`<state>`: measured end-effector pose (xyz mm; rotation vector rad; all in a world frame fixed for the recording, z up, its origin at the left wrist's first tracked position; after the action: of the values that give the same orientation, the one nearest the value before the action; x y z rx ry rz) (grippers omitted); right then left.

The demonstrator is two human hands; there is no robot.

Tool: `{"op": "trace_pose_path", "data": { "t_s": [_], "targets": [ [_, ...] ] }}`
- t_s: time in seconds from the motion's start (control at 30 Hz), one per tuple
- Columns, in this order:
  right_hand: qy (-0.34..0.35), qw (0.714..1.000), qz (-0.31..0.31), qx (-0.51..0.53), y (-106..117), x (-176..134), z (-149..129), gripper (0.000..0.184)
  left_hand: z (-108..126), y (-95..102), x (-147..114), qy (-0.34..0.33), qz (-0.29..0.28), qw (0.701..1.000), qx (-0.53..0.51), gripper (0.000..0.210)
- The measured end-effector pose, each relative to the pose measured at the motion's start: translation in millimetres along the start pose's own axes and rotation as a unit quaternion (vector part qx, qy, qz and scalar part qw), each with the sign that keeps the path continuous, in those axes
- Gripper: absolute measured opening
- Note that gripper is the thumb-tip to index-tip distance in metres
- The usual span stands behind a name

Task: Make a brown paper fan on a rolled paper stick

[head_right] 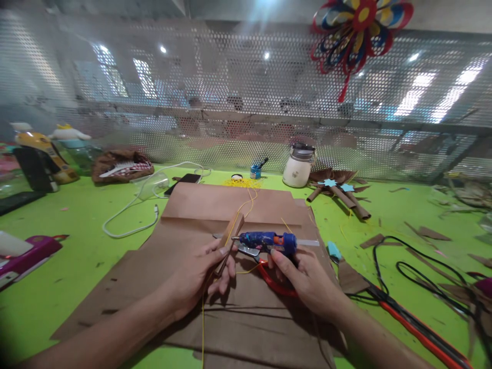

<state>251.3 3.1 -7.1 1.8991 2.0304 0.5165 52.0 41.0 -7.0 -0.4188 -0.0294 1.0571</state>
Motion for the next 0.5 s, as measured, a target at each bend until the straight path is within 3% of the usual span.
{"op": "trace_pose_path", "data": {
  "t_s": [0.5],
  "targets": [
    [0.008, 0.999, 0.008, -0.03, 5.1, 1.7, -2.6, 0.042, -0.9, 0.1, -0.1, 0.007, -0.007, 1.0, -0.007, 0.021]
  ]
}}
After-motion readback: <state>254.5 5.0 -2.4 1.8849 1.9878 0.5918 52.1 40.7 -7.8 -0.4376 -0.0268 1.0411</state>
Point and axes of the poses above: each hand's wrist, its own x-axis towards the middle knuckle, its own y-axis out of the back of the hand, z = x × y, the point moved 3 cm from there along x, towards the middle knuckle, and after that the axes turned 4 degrees about -y, right-handed, at the moved point
